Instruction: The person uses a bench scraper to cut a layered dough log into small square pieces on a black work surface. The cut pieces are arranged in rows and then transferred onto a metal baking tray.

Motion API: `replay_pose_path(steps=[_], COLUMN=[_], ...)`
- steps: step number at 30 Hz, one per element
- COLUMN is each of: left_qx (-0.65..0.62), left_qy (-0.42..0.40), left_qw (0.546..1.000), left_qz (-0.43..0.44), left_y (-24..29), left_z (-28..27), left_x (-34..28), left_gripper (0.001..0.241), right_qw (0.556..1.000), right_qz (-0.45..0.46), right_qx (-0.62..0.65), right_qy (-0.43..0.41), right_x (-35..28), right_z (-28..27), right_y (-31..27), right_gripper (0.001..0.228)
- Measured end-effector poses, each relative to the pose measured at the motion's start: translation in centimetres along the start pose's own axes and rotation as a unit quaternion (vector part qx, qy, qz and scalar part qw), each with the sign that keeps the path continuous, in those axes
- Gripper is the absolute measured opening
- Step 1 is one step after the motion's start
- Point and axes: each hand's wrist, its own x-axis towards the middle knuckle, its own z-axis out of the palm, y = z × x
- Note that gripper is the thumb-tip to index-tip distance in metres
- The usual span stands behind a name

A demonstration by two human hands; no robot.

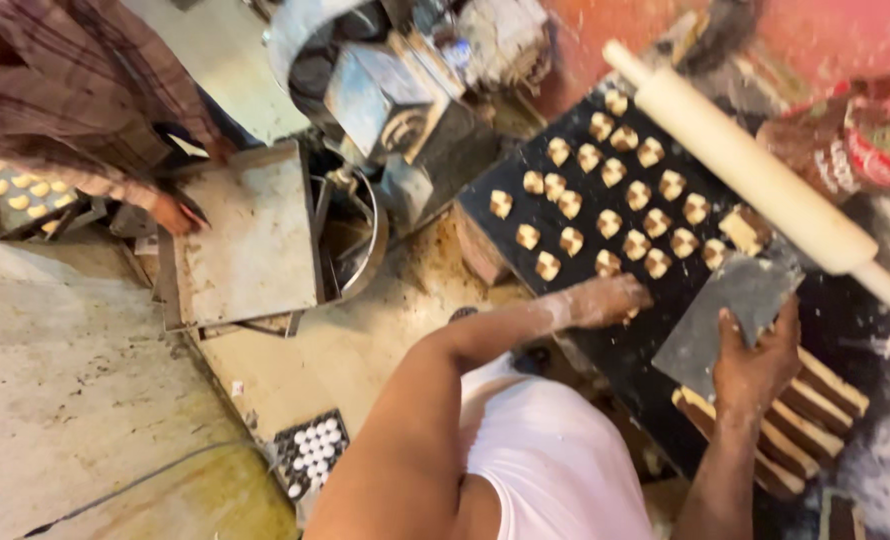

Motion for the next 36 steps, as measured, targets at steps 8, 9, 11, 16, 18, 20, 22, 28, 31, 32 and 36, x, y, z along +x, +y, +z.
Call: replay_pose_path(steps=[8, 9, 11, 16, 18, 20, 22, 28, 31, 32, 36], left_qx=[0.059, 0.035, -0.014, -0.133, -0.167, -0.178, 0.044, -0.154, -0.063, -0.043, 0.01], left_qy=[-0.088, -0.076, -0.052, 0.134, 0.182, 0.27, 0.292, 0.116, 0.031, 0.0, -0.092], left_qw=[0.994, 0.996, 0.998, 0.981, 0.966, 0.946, 0.954, 0.981, 0.996, 0.997, 0.994], left_qz=[0.031, 0.036, 0.045, -0.046, -0.078, -0.014, 0.054, 0.016, 0.057, 0.07, 0.052], left_y=[0.5, 0.5, 0.1, 1.4, -1.1, -2.5, -2.9, -2.0, -0.5, -0.1, 0.6], left_z=[-3.1, -4.3, -7.1, -9.6, -10.7, -10.7, -10.1, -11.9, -12.0, -11.7, -9.4], left_x=[0.3, 0.0, -0.1, -3.6, -3.0, -3.4, -3.7, -3.6, -2.6, -1.7, 0.1], left_gripper=[0.066, 0.07, 0.079, 0.05, 0.047, 0.047, 0.048, 0.058, 0.065, 0.067, 0.06], right_qw=[0.993, 0.992, 0.994, 0.954, 0.89, 0.912, 0.94, 0.957, 0.96, 0.956, 0.946], right_qz=[0.067, 0.077, 0.063, 0.167, 0.289, 0.276, 0.181, 0.177, 0.177, 0.18, 0.181], right_qx=[-0.098, -0.095, -0.08, 0.248, 0.353, 0.299, 0.281, 0.134, 0.057, 0.077, 0.125], right_qy=[0.017, 0.023, 0.041, 0.034, 0.022, 0.043, 0.06, 0.185, 0.209, 0.22, 0.24], right_x=[-0.5, -0.8, -0.1, -2.3, -0.3, -0.1, -0.9, -7.3, -10.4, -10.7, -12.0], right_z=[0.5, 0.7, 1.4, 1.9, 2.7, 3.2, 3.6, -0.1, -1.9, -2.3, -3.3], right_y=[-3.3, -3.8, -4.9, -10.0, -11.2, -11.8, -11.5, -10.1, -9.5, -8.9, -7.5], right_gripper=[0.078, 0.078, 0.077, 0.055, 0.06, 0.064, 0.063, 0.07, 0.067, 0.067, 0.059])
